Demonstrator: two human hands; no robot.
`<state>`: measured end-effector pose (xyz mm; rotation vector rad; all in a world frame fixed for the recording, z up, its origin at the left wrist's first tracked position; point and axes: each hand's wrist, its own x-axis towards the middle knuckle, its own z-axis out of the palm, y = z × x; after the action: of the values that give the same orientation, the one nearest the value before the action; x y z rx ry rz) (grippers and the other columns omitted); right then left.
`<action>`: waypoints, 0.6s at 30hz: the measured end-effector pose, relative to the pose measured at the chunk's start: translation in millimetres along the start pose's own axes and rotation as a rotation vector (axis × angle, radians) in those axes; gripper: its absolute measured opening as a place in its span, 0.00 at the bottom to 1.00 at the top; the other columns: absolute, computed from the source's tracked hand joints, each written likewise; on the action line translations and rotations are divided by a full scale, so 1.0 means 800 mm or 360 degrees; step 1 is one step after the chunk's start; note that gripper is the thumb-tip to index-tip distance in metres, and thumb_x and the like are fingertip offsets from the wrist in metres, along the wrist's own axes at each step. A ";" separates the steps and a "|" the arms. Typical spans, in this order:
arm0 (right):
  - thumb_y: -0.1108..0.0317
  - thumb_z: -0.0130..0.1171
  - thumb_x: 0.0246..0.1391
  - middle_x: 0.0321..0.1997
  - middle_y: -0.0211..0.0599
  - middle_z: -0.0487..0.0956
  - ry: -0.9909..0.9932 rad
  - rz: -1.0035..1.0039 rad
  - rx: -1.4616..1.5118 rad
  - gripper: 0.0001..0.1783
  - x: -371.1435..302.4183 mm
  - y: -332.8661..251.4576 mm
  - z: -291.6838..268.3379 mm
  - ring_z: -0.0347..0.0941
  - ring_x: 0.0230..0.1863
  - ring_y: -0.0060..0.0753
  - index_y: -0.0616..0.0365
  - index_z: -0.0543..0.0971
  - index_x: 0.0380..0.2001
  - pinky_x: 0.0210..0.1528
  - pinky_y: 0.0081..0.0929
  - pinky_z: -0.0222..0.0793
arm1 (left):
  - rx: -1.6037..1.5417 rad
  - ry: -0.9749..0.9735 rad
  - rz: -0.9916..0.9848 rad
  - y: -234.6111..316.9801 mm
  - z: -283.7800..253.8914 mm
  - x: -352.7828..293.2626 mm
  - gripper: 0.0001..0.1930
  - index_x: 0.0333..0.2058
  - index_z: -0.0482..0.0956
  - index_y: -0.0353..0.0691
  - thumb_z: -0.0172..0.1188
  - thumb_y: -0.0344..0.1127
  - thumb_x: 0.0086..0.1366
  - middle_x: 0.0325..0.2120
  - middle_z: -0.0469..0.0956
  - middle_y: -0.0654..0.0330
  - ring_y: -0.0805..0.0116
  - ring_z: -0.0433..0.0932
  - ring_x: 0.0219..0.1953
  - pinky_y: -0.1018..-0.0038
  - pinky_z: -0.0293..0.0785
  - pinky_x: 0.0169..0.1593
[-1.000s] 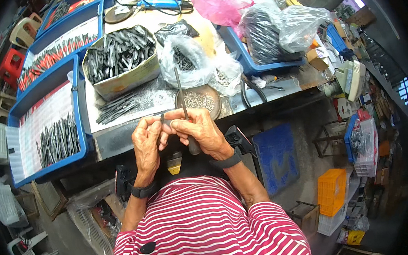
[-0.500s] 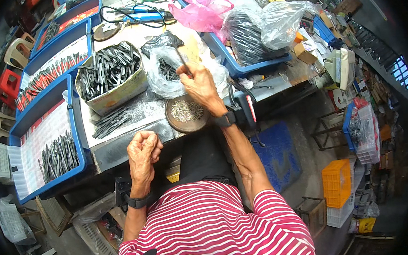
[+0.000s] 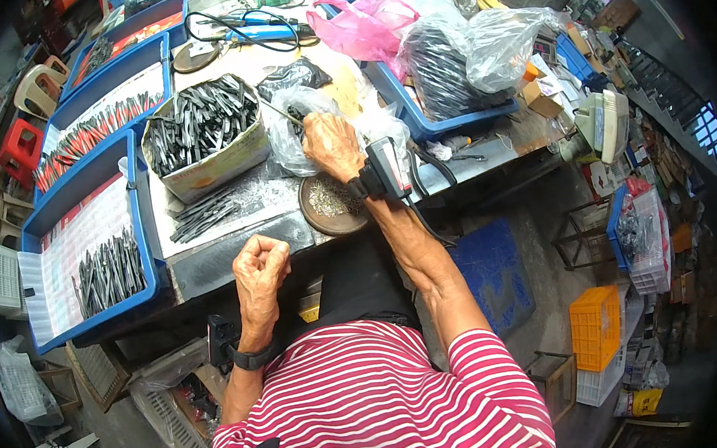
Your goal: The person repeatedly picks up a metal rod and a small metal component, then joins them together by hand. The assembled parts are placed into a blue tray on the workbench. The person continues this process for multiple items.
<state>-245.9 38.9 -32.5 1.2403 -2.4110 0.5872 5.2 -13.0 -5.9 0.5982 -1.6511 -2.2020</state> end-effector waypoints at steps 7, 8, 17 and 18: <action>0.68 0.53 0.40 0.22 0.51 0.73 0.0063 -0.0033 -0.0104 0.10 -0.009 0.001 -0.017 0.71 0.26 0.51 0.64 0.72 0.25 0.31 0.41 0.67 | -0.0034 0.0050 0.0047 0.001 -0.003 -0.002 0.07 0.26 0.69 0.36 0.56 0.31 0.60 0.18 0.69 0.68 0.83 0.65 0.21 0.86 0.62 0.26; 0.68 0.53 0.40 0.22 0.51 0.73 0.0053 0.0002 -0.0070 0.10 -0.009 0.000 -0.023 0.71 0.26 0.51 0.64 0.72 0.25 0.31 0.41 0.67 | -0.0050 0.0051 0.0049 0.002 -0.002 -0.003 0.07 0.26 0.70 0.36 0.56 0.31 0.60 0.18 0.69 0.68 0.83 0.65 0.21 0.86 0.62 0.26; 0.72 0.54 0.44 0.16 0.31 0.71 -0.0324 0.0743 0.1402 0.05 -0.026 -0.034 -0.092 0.64 0.15 0.17 0.64 0.73 0.23 0.17 0.16 0.59 | -0.0375 -0.0028 0.0047 0.004 0.006 0.002 0.07 0.28 0.69 0.38 0.54 0.34 0.62 0.17 0.69 0.65 0.86 0.56 0.14 0.87 0.49 0.18; 0.72 0.54 0.43 0.17 0.31 0.72 -0.0341 0.0798 0.1573 0.06 -0.031 -0.040 -0.100 0.64 0.15 0.17 0.64 0.74 0.24 0.18 0.16 0.59 | -0.0459 -0.0044 0.0048 0.005 0.006 0.004 0.07 0.28 0.69 0.38 0.53 0.34 0.62 0.17 0.69 0.65 0.85 0.55 0.14 0.87 0.49 0.18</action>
<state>-195.3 80.2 29.2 0.9851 -2.6783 2.0591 0.1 -11.7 -1.5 0.4620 -1.3095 -2.3753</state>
